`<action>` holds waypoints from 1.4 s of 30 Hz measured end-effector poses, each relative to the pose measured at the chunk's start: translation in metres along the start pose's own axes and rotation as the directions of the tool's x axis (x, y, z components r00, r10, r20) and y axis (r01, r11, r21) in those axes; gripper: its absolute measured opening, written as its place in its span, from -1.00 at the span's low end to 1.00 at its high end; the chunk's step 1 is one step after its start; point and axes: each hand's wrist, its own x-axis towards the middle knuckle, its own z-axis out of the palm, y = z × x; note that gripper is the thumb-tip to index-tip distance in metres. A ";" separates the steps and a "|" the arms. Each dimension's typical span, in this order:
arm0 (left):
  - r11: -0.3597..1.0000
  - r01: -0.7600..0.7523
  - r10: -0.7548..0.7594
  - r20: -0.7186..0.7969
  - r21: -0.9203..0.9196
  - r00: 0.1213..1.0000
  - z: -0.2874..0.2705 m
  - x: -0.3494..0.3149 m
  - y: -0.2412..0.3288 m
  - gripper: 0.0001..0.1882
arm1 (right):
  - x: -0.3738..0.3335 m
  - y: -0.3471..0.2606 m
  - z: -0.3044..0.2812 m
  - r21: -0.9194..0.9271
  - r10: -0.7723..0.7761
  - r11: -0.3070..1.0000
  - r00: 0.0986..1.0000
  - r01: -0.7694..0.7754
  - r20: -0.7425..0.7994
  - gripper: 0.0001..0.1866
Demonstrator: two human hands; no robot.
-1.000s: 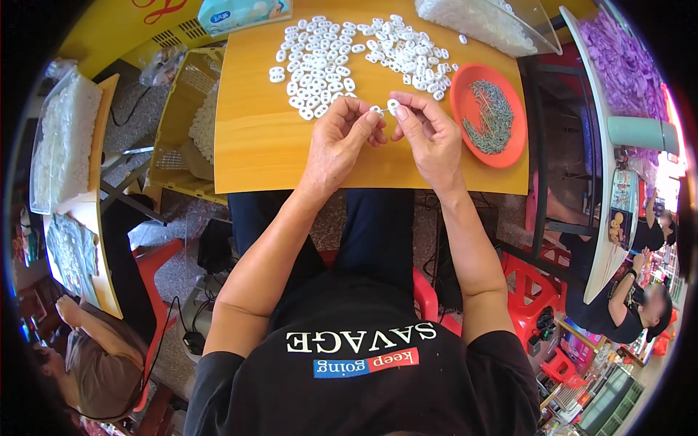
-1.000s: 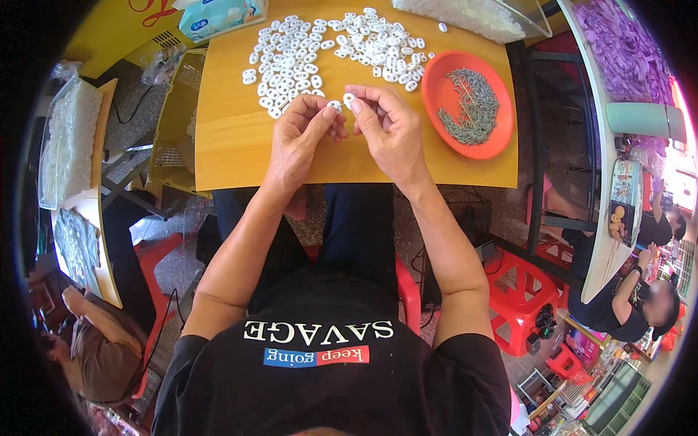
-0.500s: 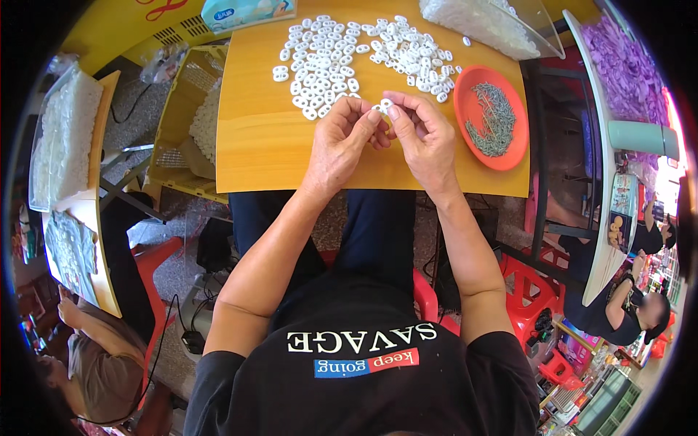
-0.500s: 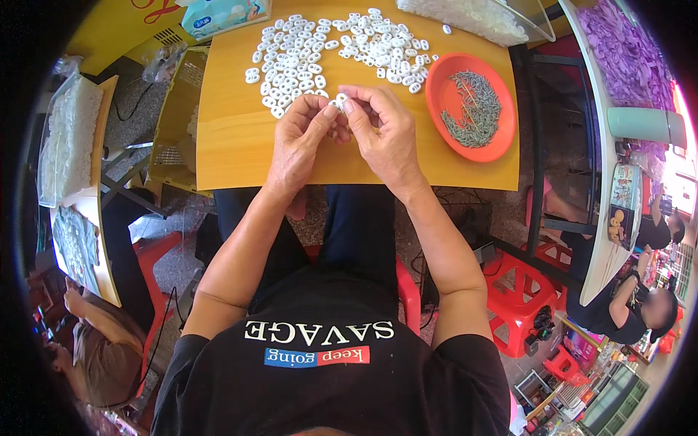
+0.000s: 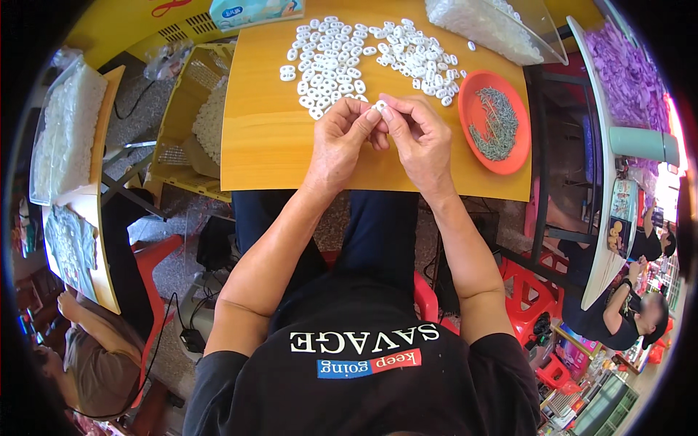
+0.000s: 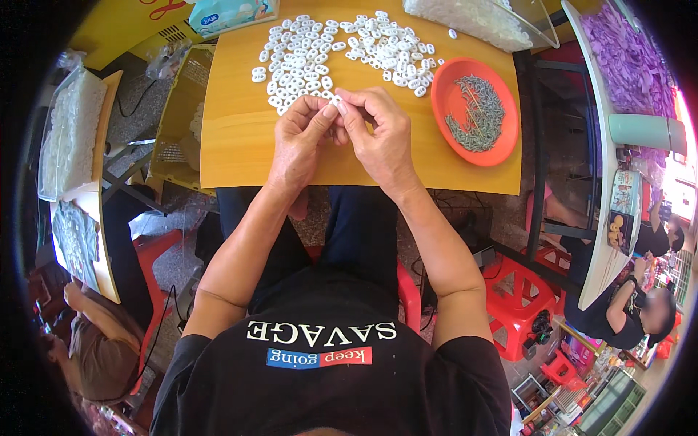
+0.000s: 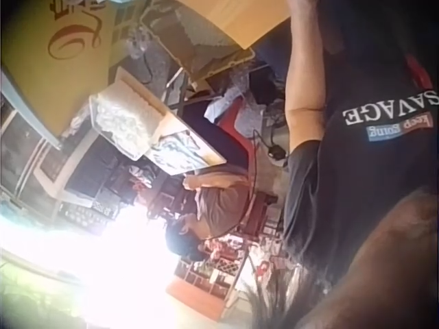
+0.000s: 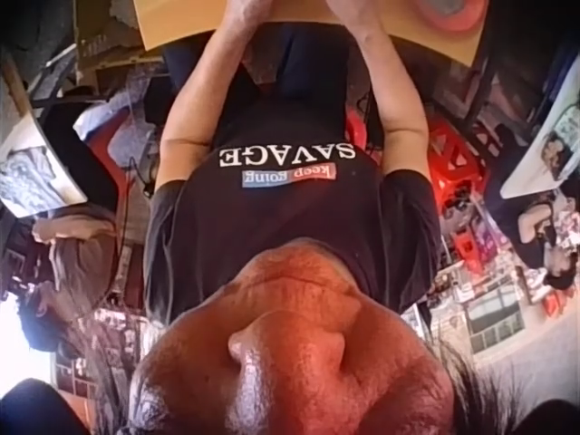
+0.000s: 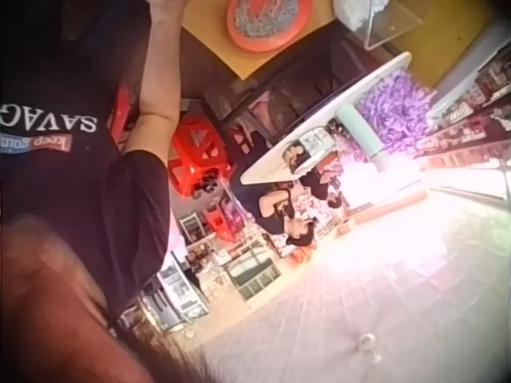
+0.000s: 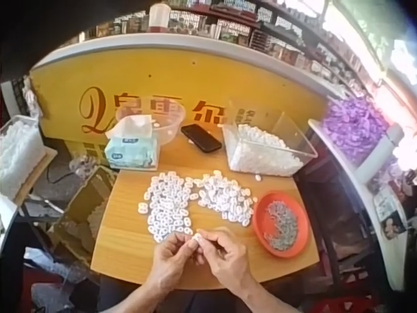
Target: The person is manually inserting small metal pins into white circular plastic components at a workbench.
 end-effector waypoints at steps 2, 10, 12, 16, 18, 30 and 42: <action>1.000 -0.003 0.003 0.006 -0.011 1.000 0.002 0.001 -0.001 -0.86 | 0.004 0.000 -0.004 0.024 0.032 0.999 0.999 -0.033 0.018 -0.82; 0.996 -0.039 0.028 0.134 0.078 0.991 0.008 -0.003 0.010 -0.83 | 0.002 -0.004 -0.020 0.387 0.303 0.864 0.947 -0.322 0.111 -0.76; 0.999 -0.023 0.015 0.148 0.049 0.989 0.011 -0.008 0.014 -0.82 | 0.001 -0.007 -0.022 0.479 0.308 0.815 0.944 -0.325 0.115 -0.76; 0.999 0.017 -0.021 0.108 0.041 0.994 0.014 -0.017 0.014 -0.80 | -0.006 -0.013 -0.023 0.385 0.254 0.878 0.959 -0.284 0.127 -0.77; 0.997 0.017 -0.023 0.087 0.073 0.996 0.014 -0.019 0.015 -0.80 | -0.009 -0.015 -0.024 0.255 0.244 0.930 0.963 -0.265 0.111 -0.77; 0.993 0.112 -0.111 0.071 -0.023 0.991 0.017 -0.030 0.031 -0.82 | -0.011 -0.027 -0.028 0.251 0.209 0.943 0.976 -0.219 0.066 -0.77; 0.995 0.102 -0.101 0.086 -0.017 0.991 0.026 -0.039 0.036 -0.83 | -0.018 -0.039 -0.025 0.296 0.179 0.941 0.984 -0.164 -0.023 -0.76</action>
